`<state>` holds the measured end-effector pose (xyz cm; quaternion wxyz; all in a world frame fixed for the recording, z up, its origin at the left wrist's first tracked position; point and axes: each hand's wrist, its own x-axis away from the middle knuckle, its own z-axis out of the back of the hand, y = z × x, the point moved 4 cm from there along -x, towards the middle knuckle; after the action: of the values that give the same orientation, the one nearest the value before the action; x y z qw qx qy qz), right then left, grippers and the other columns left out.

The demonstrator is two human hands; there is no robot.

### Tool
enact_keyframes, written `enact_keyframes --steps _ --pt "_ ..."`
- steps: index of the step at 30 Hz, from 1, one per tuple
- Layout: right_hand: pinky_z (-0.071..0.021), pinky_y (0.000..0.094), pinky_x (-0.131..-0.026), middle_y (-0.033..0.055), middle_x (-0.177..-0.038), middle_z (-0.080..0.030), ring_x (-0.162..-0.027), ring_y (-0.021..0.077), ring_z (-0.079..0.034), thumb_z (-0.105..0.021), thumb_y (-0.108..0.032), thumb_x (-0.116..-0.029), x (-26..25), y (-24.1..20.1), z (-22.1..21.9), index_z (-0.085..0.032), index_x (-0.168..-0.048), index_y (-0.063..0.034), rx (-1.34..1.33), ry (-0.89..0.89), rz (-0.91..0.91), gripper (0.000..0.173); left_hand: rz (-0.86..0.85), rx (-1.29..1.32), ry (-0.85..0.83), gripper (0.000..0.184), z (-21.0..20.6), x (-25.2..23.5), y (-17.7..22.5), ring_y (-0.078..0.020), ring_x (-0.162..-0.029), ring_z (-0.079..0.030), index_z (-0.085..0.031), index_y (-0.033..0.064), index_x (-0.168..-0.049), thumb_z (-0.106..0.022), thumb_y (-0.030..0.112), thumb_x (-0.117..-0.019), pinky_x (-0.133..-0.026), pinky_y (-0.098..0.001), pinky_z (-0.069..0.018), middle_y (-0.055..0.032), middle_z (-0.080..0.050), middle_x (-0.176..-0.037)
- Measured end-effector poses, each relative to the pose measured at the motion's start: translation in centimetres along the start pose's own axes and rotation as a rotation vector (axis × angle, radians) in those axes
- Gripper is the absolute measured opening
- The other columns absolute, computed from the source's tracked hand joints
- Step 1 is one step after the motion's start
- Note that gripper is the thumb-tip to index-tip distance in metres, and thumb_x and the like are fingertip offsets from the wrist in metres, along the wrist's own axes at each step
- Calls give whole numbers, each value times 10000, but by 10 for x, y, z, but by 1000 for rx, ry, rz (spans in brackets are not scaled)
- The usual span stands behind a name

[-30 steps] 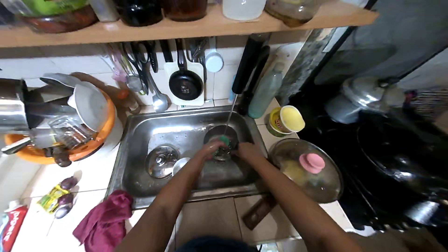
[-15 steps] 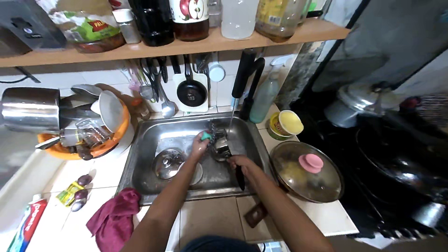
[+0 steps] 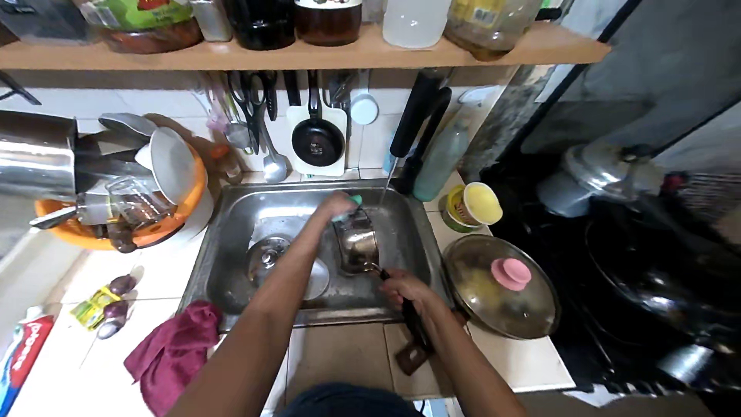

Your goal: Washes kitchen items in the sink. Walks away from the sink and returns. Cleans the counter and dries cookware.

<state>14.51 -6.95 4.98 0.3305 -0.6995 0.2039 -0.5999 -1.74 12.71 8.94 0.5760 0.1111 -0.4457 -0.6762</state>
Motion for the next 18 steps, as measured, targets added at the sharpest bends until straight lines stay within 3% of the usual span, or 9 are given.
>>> enact_keyframes --steps 1,3,4,7,10,12,13,15,18 --pt "-348 170 -405 -75 -618 -355 -431 15 -349 -433 13 -1031 2 4 1 -486 -1359 -51 -57 -38 8 338 36 98 -31 388 5 -5 -10 -366 -1117 -617 -615 -68 -1273 -617 218 -1012 -989 -568 -476 -271 -634 -1220" --pt "-332 153 -379 -93 -573 -333 -404 -5 -333 -413 30 -1008 1 12 3 -488 -1335 -63 -175 -110 22 348 93 385 -49 297 1 -12 -38 -192 -851 -574 -592 -1 -1234 -541 209 -1031 -773 -387 -510 -127 -605 -1020" --pt "-325 144 -372 -102 -554 -326 -393 -18 -325 -395 32 -992 -1 15 4 -485 -1318 -83 -237 -155 32 357 122 544 -64 255 -5 -15 -51 -149 -765 -554 -572 38 -1202 -496 226 -1046 -695 -342 -507 -73 -573 -936" --pt "-303 112 -363 -123 -526 -327 -380 -51 -307 -317 13 -991 -7 15 0 -500 -1298 -115 -486 -260 72 380 204 898 -62 221 -30 -6 -82 -114 -677 -567 -565 120 -1106 -453 304 -1054 -606 -302 -513 -14 -567 -825" --pt "-340 94 -366 -115 -513 -369 -371 -54 -362 -268 -10 -1010 -14 3 -14 -518 -1239 -82 -787 -259 131 347 228 1223 82 273 -63 6 -88 -156 -678 -600 -548 71 -1112 -404 301 -1081 -602 -331 -542 -61 -592 -823" --pt "-356 109 -363 -96 -521 -375 -374 -37 -380 -300 10 -1020 -24 -9 -26 -523 -1202 -59 -869 -171 125 295 205 1255 264 352 -86 15 -80 -196 -798 -613 -542 29 -1257 -398 312 -1103 -697 -372 -545 -119 -616 -966" --pt "-353 115 -359 -87 -528 -372 -374 -29 -374 -319 28 -1015 -29 -14 -31 -517 -1173 -53 -873 -117 100 266 189 1196 335 424 -95 20 -76 -253 -939 -625 -502 1 -1373 -406 324 -1115 -815 -424 -547 -185 -623 -1121" --pt "-348 124 -357 -73 -540 -359 -375 -15 -356 -346 38 -1015 -37 -20 -38 -508 -1069 -58 -865 -24 45 196 146 996 393 591 -111 35 -64 -363 -1187 -588 -314 -17 -1540 -493 329 -1095 -1007 -500 -500 -296 -525 -1388" --pt "-353 122 -351 -67 -487 -364 -356 -11 -367 -364 14 -1000 -45 -25 -39 -439 -788 -114 -848 7 -12 258 62 821 418 914 -128 48 -58 -427 -1274 -509 -172 -17 -1585 -751 286 -946 -1029 -505 -484 -371 -333 -1514"
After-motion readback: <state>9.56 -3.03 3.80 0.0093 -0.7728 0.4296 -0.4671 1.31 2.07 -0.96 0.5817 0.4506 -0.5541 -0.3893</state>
